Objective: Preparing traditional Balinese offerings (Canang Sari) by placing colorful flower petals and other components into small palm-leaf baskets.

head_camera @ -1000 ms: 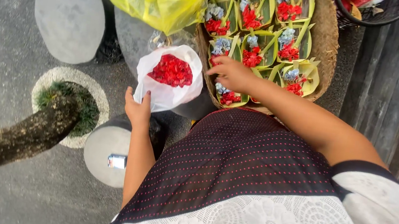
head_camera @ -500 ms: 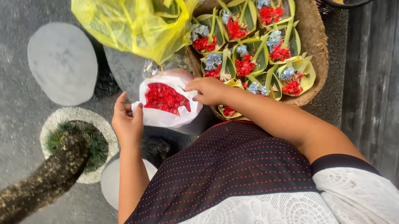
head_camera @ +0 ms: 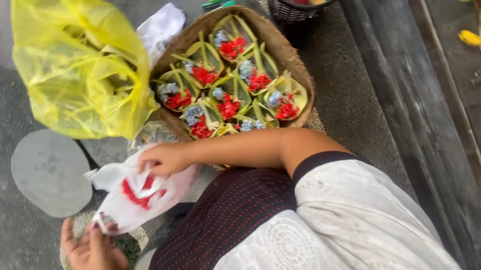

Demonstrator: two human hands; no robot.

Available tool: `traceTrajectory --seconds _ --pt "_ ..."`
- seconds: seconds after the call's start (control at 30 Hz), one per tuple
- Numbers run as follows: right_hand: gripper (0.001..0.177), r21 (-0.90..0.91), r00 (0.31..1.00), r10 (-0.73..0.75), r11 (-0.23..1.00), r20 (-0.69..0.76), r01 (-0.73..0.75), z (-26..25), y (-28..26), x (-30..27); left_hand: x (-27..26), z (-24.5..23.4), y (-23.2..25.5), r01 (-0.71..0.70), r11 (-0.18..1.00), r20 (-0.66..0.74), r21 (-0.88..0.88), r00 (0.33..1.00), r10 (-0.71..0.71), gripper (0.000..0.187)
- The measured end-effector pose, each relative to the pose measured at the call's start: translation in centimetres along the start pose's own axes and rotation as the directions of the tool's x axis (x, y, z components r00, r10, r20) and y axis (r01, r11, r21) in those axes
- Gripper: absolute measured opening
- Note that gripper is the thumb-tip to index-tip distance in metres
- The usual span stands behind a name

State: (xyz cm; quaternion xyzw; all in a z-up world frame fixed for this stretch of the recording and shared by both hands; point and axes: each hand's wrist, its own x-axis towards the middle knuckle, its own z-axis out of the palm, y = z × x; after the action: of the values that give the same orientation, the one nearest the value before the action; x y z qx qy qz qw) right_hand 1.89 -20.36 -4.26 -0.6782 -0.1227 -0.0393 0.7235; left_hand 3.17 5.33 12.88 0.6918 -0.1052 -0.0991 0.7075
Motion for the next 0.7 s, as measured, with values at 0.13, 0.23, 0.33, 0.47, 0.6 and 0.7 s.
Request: traceTrajectory --seconds 0.13,0.23,0.33,0.47,0.6,0.7 --pt "0.067 0.197 0.993 -0.048 0.98 0.111 0.026 -1.4 -11.8 -1.9 -0.2 5.0 5.4 -0.048 0.966 0.197 0.252 0.98 -0.002 0.073" --pt "0.066 0.269 0.969 -0.22 0.945 0.11 0.184 -2.2 -15.2 -3.6 -0.1 9.9 9.2 -0.109 0.93 0.462 0.351 0.884 -0.071 0.086" --pt "0.033 0.111 0.944 -0.329 0.938 -0.01 0.328 -4.8 -17.8 -7.1 0.8 13.9 11.1 -0.144 0.97 0.702 0.195 0.711 -0.035 0.091" --pt "0.015 -0.121 0.905 -0.358 0.933 -0.229 0.338 -10.3 -24.0 -15.4 2.6 20.8 12.0 -0.147 0.988 0.878 -0.046 0.467 0.11 0.077" --pt "0.017 -0.211 0.858 -0.303 0.949 -0.414 0.233 -14.5 -25.9 -24.9 2.7 28.4 8.1 -0.209 0.978 0.815 0.009 0.568 0.114 0.061" --pt "0.007 -0.014 0.753 -0.224 0.962 -0.618 0.274 -18.5 -24.5 -31.9 2.3 34.0 4.5 -0.099 0.991 0.846 0.088 0.533 -0.022 0.056"
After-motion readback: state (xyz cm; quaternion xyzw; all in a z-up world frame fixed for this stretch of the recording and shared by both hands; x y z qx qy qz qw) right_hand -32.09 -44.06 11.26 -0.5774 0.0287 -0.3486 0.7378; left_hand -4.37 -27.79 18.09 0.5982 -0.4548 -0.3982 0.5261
